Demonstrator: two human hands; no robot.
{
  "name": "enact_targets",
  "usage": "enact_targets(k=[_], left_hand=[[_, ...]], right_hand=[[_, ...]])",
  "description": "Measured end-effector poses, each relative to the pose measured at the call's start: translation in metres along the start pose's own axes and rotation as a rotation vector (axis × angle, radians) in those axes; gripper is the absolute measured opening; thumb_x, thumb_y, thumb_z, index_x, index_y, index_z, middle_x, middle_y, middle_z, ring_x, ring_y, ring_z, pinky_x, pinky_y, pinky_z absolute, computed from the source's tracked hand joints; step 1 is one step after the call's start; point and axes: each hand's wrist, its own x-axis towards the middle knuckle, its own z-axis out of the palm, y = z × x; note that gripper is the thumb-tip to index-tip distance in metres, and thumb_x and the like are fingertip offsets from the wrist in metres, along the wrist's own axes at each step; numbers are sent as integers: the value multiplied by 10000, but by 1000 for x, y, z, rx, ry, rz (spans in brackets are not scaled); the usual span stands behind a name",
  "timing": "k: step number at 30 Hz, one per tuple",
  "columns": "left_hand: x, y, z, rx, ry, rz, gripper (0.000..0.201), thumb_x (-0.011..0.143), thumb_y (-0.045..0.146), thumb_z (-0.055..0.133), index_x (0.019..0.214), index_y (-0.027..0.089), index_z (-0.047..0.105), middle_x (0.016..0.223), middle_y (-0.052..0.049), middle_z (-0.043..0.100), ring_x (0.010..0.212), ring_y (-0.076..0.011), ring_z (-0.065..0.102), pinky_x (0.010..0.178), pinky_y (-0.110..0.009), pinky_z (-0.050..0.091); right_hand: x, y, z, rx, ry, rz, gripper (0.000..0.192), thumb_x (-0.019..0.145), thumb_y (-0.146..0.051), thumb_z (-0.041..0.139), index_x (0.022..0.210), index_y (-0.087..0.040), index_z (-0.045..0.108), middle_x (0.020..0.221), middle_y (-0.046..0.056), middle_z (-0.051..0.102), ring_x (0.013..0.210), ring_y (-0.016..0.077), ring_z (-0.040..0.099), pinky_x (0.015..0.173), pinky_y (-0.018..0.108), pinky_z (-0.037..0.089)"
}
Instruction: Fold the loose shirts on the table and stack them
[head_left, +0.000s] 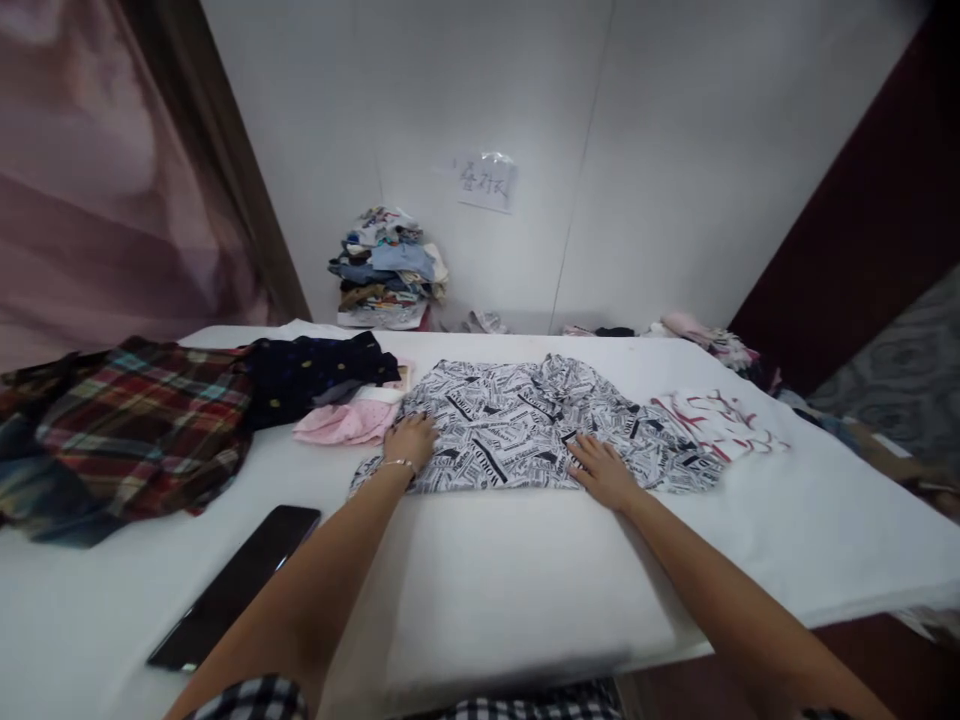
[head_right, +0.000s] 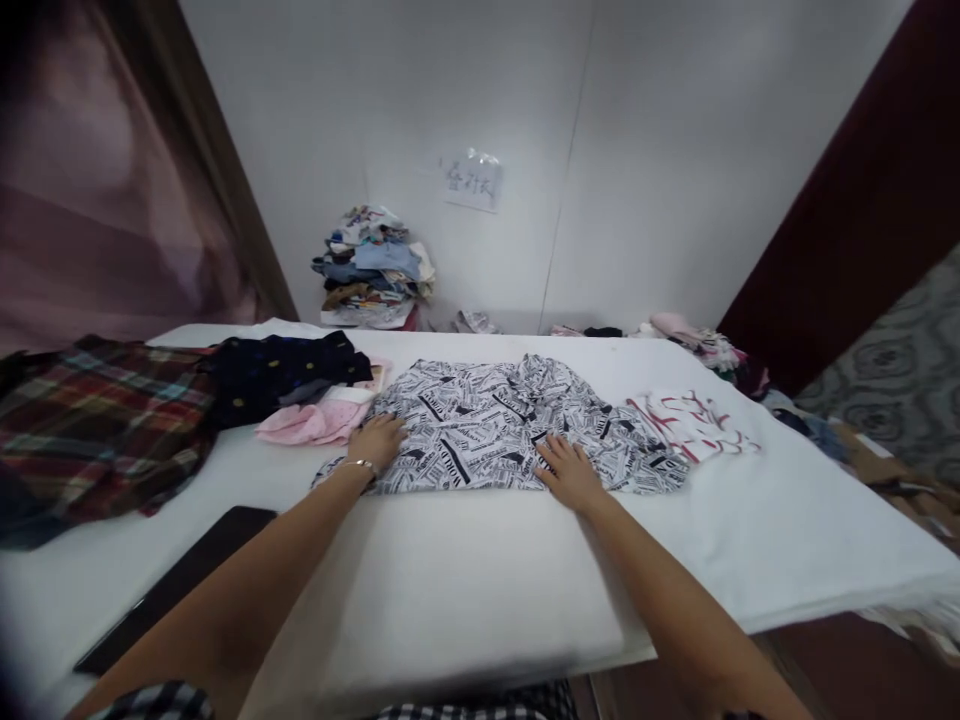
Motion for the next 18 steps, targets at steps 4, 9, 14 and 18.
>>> enact_targets(k=[4, 9, 14, 18], left_hand=[[-1, -1, -2, -29, 65, -61, 381, 902, 303, 348, 1201, 233, 573, 1383, -129, 480, 1254, -299, 439, 978, -533, 362], [-15, 9, 5, -48, 106, 297, 471, 905, 401, 363, 1317, 223, 504, 1434, -107, 432, 1349, -283, 337, 1088, -509, 259], [-29, 4, 32, -4, -53, 395, 566, 902, 525, 323, 1379, 239, 430, 1483, -67, 358, 1381, -260, 281, 1104, -519, 215], [-28, -3, 43, 9, 1, 412, 564, 902, 537, 320, 1386, 265, 420, 1484, -53, 358, 1379, -256, 286, 1106, -507, 211]], right_hand=[[-1, 5, 2, 60, -19, -9, 658, 893, -625, 292, 1435, -256, 348, 1536, 59, 196, 1426, 249, 114, 1138, 497, 61], [28, 32, -22, 273, 168, 70, 549, 875, -546, 415, 1319, -242, 525, 1440, 49, 424, 1331, 222, 379, 1081, 391, 313], [92, 82, -64, 209, 360, 378, 412, 887, -316, 387, 1163, -156, 649, 1140, 76, 676, 1078, 224, 612, 919, 327, 464], [142, 96, -72, 128, 335, 368, 427, 849, -183, 395, 1198, -91, 623, 1125, 141, 670, 1039, 264, 623, 886, 361, 474]])
